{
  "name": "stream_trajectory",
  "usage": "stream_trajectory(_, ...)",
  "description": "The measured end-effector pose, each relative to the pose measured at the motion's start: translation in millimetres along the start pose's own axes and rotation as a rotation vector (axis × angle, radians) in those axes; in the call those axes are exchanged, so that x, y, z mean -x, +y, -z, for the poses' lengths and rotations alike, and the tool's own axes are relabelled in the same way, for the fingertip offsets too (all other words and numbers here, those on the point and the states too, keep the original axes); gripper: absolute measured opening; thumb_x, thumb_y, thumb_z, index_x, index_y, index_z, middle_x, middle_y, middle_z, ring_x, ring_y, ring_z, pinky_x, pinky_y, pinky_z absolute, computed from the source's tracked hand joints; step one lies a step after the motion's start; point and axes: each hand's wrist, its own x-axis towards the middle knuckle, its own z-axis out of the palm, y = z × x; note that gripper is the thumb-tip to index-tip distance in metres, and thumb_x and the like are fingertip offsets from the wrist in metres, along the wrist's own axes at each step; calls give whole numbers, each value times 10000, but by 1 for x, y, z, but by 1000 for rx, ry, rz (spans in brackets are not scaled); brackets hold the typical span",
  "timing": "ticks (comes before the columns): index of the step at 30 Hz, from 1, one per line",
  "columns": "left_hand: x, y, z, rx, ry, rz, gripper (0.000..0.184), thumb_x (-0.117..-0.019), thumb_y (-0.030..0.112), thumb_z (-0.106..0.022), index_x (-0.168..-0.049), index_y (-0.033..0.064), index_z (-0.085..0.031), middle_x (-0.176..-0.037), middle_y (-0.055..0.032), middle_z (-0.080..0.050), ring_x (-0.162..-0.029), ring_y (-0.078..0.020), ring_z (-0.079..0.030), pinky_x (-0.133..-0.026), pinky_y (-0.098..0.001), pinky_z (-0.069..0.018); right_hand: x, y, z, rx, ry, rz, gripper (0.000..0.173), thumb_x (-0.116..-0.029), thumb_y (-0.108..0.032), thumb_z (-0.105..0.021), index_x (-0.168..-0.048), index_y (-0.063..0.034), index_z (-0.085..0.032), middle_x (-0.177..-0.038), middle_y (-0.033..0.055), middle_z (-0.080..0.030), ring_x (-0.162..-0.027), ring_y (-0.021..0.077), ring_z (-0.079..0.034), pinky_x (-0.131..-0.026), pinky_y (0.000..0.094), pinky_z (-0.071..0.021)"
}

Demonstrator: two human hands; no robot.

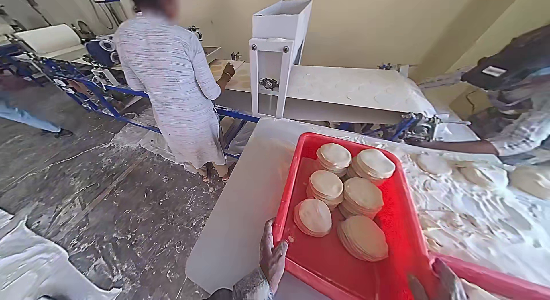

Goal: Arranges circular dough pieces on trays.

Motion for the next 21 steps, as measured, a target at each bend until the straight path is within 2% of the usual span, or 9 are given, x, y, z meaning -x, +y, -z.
stream_trajectory(2, 0, 0, 0, 15, 5, -24, 664, -836, 56, -640, -1459, -42, -431, -1380, -223, -558, -1228, -229, -594, -1018, -383, -517, 13, -8, -1, -26, 141, 86, 767, -927, -306, -616, -1522, 100, -352, -1552, 349, -369, -1445, 533, -346, -1199, 629, -259)
stream_trajectory(3, 1, -2, 1, 1, -1, -56, 720, -833, 79, -650, -1491, -41, -384, -1437, -224, -511, -1274, -225, -563, -1040, -370, -505, 22, -13, -2, -20, 211, 103, 776, -890, -353, -608, -1496, 87, -406, -1544, 329, -394, -1442, 526, -357, -1182, 639, -277)
stream_trajectory(5, 2, -5, 2, -82, 5, -137, 832, -828, 178, -661, -1540, -48, -293, -1535, -249, -394, -1379, -253, -459, -1113, -375, -430, 41, -20, 2, -30, 275, 115, 709, -869, -337, -638, -1450, 45, -499, -1532, 296, -433, -1451, 509, -354, -1167, 664, -289)
stream_trajectory(8, 11, -2, 9, -246, 33, -294, 833, -917, 292, -635, -1552, -67, -233, -1614, -283, -245, -1499, -322, -289, -1205, -442, -308, 72, -6, 20, -26, 333, 167, 574, -889, -318, -630, -1377, -16, -604, -1508, 250, -491, -1428, 485, -402, -1145, 640, -335)
stream_trajectory(11, 27, -2, 8, -380, 97, -533, 899, -932, 412, -617, -1538, -113, -211, -1618, -341, -160, -1538, -379, -163, -1244, -470, -201, 111, 32, 58, -38, 415, 146, 496, -919, -332, -604, -1325, -52, -659, -1470, 236, -532, -1407, 446, -443, -1143, 578, -367)
stream_trajectory(15, 79, 3, -28, -435, 153, -832, 869, -945, 372, -630, -1512, -149, -228, -1601, -390, -125, -1542, -402, -132, -1257, -441, -165, 171, 116, 116, 0, 498, 50, 475, -927, -338, -590, -1285, -37, -674, -1417, 250, -567, -1380, 434, -473, -1141, 557, -372)
stream_trajectory(17, 120, 4, -65, -403, 129, -935, 829, -961, 342, -630, -1538, -100, -231, -1625, -348, -123, -1546, -368, -147, -1247, -435, -201, 195, 164, 142, 21, 500, 5, 486, -930, -353, -575, -1272, -22, -672, -1397, 252, -578, -1357, 429, -495, -1128, 559, -375)
stream_trajectory(19, 168, -2, -108, -353, 32, -957, 732, -987, 361, -616, -1567, 54, -292, -1676, -196, -143, -1549, -270, -177, -1223, -403, -259, 211, 207, 162, 37, 476, -29, 497, -924, -359, -584, -1262, -7, -677, -1383, 266, -586, -1323, 456, -520, -1099, 579, -401)
stream_trajectory(21, 213, -17, -151, -320, -118, -934, 528, -1010, 370, -592, -1496, 205, -470, -1659, -30, -288, -1532, -205, -256, -1225, -418, -290, 213, 245, 181, 40, 448, -60, 510, -923, -367, -588, -1270, -4, -675, -1398, 269, -576, -1326, 480, -509, -1093, 597, -402)
